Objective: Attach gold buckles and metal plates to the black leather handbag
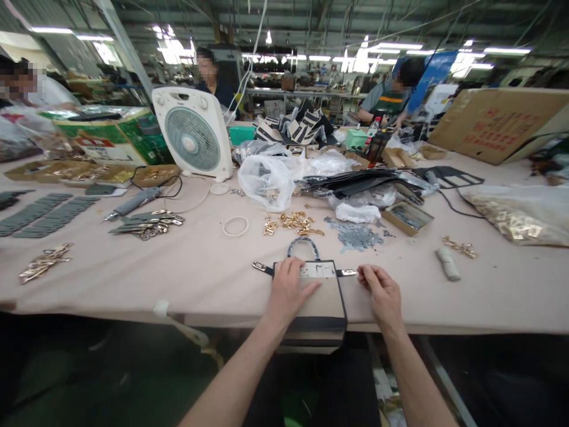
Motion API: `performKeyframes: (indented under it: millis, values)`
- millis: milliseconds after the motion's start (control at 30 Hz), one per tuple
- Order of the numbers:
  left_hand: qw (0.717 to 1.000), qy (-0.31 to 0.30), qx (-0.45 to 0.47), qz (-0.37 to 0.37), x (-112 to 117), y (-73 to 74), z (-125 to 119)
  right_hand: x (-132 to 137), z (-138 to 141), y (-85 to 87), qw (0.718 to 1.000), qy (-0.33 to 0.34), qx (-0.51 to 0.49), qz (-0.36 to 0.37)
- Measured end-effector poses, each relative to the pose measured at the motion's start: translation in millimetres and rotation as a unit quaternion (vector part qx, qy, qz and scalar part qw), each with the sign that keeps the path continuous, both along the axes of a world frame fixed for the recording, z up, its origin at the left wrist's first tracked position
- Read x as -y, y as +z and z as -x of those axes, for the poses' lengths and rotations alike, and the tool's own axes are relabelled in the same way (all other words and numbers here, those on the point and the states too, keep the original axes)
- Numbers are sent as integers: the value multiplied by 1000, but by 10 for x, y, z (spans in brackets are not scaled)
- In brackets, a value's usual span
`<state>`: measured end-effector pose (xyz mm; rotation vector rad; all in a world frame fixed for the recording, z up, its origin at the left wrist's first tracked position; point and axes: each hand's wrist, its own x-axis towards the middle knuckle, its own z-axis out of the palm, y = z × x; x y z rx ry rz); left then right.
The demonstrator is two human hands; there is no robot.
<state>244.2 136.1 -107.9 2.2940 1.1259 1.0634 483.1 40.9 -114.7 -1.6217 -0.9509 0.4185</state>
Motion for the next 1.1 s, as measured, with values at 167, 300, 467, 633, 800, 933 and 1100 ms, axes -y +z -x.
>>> performKeyframes:
  millis: [167,300,467,633,800,933,1100]
  values:
    - [994,-76,-54,-63,43,88,-73,80,191,29,995,65,66,28]
    - [981,-120,-126,-81,56,208,-251,32,252,101,978,123,164,35]
    - [981,-78,-166,-59,-16,261,-455,28,238,75,974,124,187,35]
    - [979,-82,-164,-92,-61,188,-506,19,254,83,979,126,158,31]
    - [978,-82,-148,-119,-25,172,-510,-22,69,89,996,84,17,15]
    - [976,-83,-166,-109,6,223,-508,-221,-309,97,999,-5,-31,-31]
    - [977,-71,-177,-96,22,234,-496,-829,-674,133,999,24,18,-8]
